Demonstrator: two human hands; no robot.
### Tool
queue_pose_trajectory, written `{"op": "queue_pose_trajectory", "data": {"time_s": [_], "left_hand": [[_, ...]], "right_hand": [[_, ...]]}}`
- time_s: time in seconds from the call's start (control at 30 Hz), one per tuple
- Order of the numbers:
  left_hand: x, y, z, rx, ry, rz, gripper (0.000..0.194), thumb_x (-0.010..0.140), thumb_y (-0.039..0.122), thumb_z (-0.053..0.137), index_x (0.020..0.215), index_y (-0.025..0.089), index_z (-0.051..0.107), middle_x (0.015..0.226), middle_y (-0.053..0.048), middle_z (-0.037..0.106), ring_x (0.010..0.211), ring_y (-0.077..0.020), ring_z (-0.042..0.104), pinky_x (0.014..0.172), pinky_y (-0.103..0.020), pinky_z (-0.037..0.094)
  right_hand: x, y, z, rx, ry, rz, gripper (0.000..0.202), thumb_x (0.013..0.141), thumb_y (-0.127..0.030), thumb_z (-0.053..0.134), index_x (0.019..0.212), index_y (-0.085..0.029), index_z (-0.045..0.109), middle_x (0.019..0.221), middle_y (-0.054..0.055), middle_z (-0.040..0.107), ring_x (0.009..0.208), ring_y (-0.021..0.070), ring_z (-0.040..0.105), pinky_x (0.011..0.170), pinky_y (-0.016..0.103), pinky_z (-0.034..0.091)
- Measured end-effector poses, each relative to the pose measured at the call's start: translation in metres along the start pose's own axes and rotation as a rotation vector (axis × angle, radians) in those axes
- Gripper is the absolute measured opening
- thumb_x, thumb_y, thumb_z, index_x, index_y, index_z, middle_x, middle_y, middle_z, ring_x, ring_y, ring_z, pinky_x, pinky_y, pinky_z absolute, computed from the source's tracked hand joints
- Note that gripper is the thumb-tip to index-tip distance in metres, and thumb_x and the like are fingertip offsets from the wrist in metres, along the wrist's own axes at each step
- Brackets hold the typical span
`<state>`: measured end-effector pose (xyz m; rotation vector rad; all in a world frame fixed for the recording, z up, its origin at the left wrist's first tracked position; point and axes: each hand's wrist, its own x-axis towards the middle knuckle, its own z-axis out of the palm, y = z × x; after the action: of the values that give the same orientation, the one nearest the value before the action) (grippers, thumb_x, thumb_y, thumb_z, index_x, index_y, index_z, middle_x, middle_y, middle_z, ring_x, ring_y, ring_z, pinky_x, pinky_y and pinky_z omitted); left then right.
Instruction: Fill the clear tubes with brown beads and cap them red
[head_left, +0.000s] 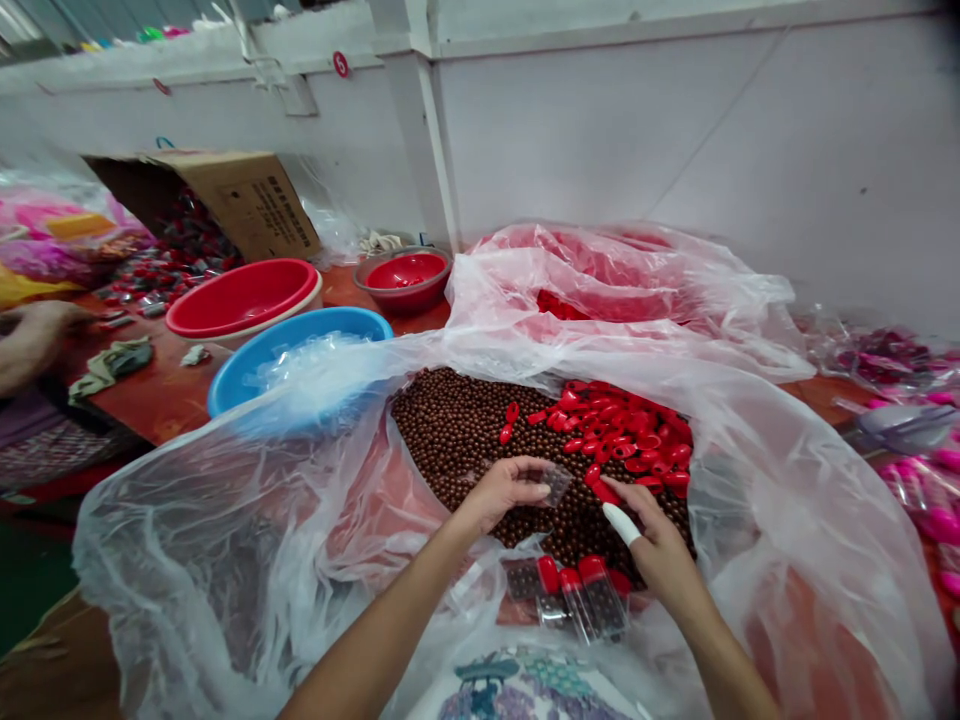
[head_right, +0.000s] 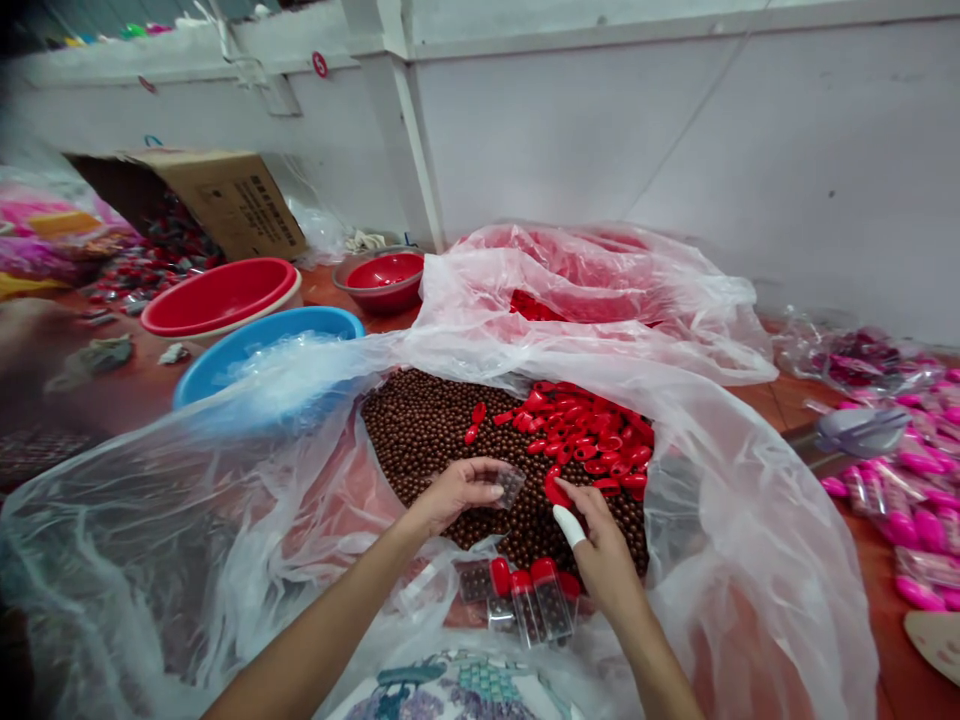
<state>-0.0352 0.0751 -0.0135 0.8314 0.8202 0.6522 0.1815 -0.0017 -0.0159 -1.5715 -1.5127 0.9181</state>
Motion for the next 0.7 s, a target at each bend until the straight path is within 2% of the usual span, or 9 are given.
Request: {"op": "queue_pose_trajectory", "data": {"time_s": [0.1,0.2,0.27,0.37,0.47,0.53,0.6,0.7], "left_hand": [[-0.007,-0.001,0.009,0.067,-0.044,0.033,0.042,0.057,0.019,0.076,0.097,0.012,0.065,0.094,-0.009,0.066,0.082,-0.0167,0.060,0.076,-0.029,0.046],[-0.012,-0.006,0.018,0.091,-0.014,0.015,0.042,0.057,0.021,0.077,0.096,0.013,0.065,0.085,-0.006,0.067,0.074,-0.0143,0.060,0.070,-0.026,0.046],[-0.014,-0.010,0.023,0.106,0.019,0.016,0.042,0.057,0.023,0.077,0.096,0.013,0.065,0.080,-0.004,0.066,0.068,-0.0122,0.058,0.067,-0.025,0.045],[-0.016,-0.013,0.027,0.145,0.056,0.071,0.038,0.058,0.022,0.076,0.094,0.013,0.067,0.082,-0.004,0.066,0.069,-0.0113,0.057,0.068,-0.023,0.044],[-0.018,-0.013,0.029,0.154,0.069,0.108,0.036,0.059,0.020,0.074,0.095,0.014,0.068,0.085,-0.004,0.067,0.072,-0.0115,0.058,0.071,-0.022,0.044],[-0.020,-0.012,0.030,0.151,0.062,0.113,0.038,0.061,0.021,0.073,0.098,0.014,0.067,0.086,-0.004,0.068,0.073,-0.0121,0.058,0.071,-0.023,0.044],[-0.021,-0.011,0.031,0.158,0.058,0.115,0.039,0.062,0.022,0.073,0.100,0.015,0.067,0.088,-0.005,0.068,0.073,-0.0128,0.059,0.072,-0.024,0.045],[-0.023,-0.009,0.032,0.165,0.044,0.108,0.040,0.063,0.024,0.072,0.102,0.015,0.067,0.091,-0.005,0.068,0.074,-0.0137,0.060,0.072,-0.025,0.046]], "right_hand": [[0.006,-0.011,0.002,0.190,0.007,0.064,0.040,0.081,-0.037,0.053,0.118,-0.023,0.054,0.119,0.007,0.057,0.111,0.0207,0.051,0.099,0.039,0.035],[0.008,-0.022,0.006,0.260,-0.026,0.043,0.039,0.078,-0.035,0.057,0.115,-0.023,0.058,0.119,0.007,0.058,0.111,0.0215,0.052,0.099,0.041,0.036],[0.007,-0.025,0.008,0.226,-0.060,0.014,0.038,0.079,-0.033,0.056,0.116,-0.023,0.059,0.120,0.006,0.059,0.111,0.0213,0.053,0.100,0.041,0.036],[0.003,-0.026,0.009,0.076,-0.105,-0.041,0.041,0.081,-0.024,0.049,0.122,-0.023,0.053,0.122,0.006,0.058,0.113,0.0207,0.052,0.100,0.042,0.035],[-0.001,-0.024,0.006,-0.116,-0.144,-0.162,0.054,0.076,-0.010,0.043,0.128,-0.025,0.047,0.123,0.004,0.057,0.113,0.0202,0.051,0.099,0.041,0.036],[-0.003,-0.025,0.003,-0.164,-0.142,-0.217,0.059,0.073,-0.006,0.041,0.129,-0.026,0.046,0.123,0.003,0.057,0.112,0.0199,0.051,0.099,0.040,0.037],[-0.003,-0.028,0.003,-0.114,-0.106,-0.189,0.052,0.076,-0.011,0.043,0.126,-0.025,0.049,0.122,0.004,0.058,0.111,0.0199,0.052,0.099,0.040,0.037],[-0.002,-0.031,0.003,0.104,-0.049,-0.024,0.037,0.082,-0.025,0.048,0.119,-0.023,0.055,0.118,0.006,0.059,0.108,0.0200,0.054,0.098,0.038,0.038]]}}
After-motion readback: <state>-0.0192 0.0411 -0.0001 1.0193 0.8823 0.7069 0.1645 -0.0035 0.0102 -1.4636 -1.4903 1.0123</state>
